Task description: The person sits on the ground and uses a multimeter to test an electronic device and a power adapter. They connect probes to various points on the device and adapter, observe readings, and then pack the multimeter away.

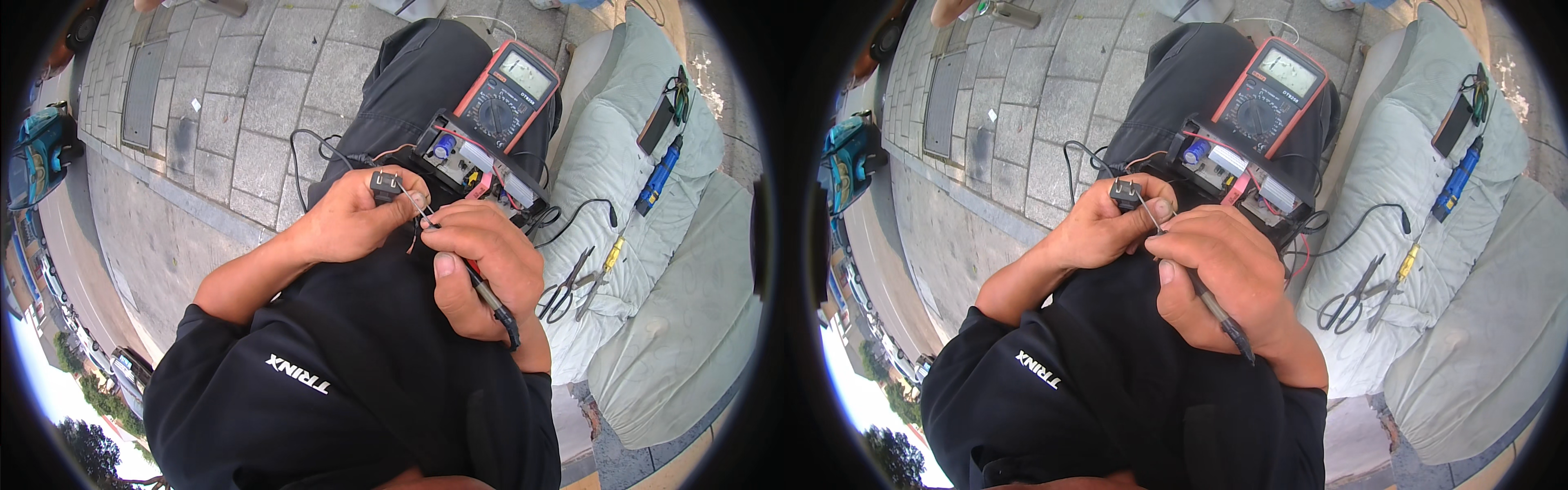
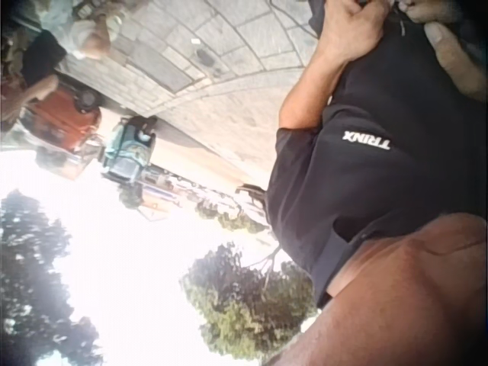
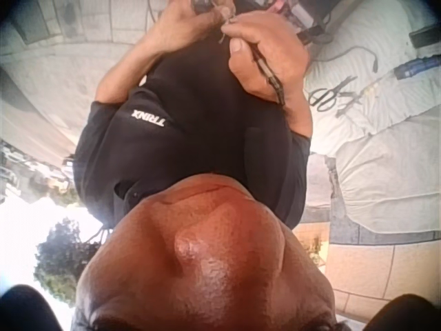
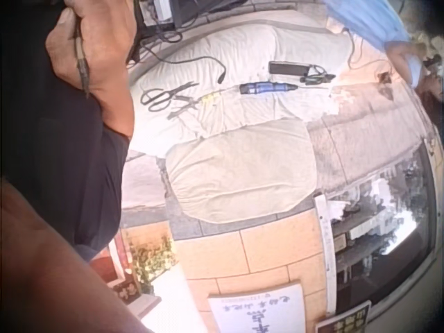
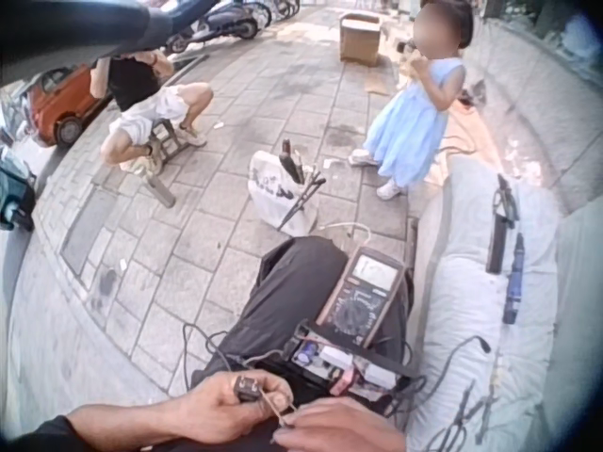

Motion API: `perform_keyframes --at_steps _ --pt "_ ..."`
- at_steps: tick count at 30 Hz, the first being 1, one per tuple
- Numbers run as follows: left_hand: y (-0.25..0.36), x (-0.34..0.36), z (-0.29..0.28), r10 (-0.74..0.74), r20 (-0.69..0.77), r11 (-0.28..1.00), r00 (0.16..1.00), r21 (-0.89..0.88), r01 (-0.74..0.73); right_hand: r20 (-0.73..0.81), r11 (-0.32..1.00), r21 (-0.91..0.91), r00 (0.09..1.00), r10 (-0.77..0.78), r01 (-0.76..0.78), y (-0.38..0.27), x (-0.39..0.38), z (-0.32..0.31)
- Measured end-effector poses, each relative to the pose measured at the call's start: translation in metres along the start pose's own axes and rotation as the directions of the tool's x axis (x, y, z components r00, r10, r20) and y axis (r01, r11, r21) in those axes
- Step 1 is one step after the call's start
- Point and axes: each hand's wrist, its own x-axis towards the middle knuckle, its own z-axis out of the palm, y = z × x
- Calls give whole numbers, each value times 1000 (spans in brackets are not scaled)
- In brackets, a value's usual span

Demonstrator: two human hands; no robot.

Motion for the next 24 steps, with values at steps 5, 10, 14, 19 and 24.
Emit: perform_keyframes --at_steps 5,10,14,19,24 --pt "-1 1 2 35 -14 999 999 16 -35 -13 996 -55 998 -65 64 -2 -2 7" --pt "-5 3 1 94 -28 994 995 66 -92 -17 996 -58 998 -66 65 -3 -2 11" --pt "-6 6 1 103 -45 993 994 56 -100 -9 995 -75 998 -58 58 -4 0 10" --pt "5 4 2 20 -33 999 999 43 -18 -106 996 -84 994 -14 5 -5 -5 8" --pt "5 3 0 -30 -15 1000 999 4 30 -98 998 -62 995 -17 11 -6 -2 12"
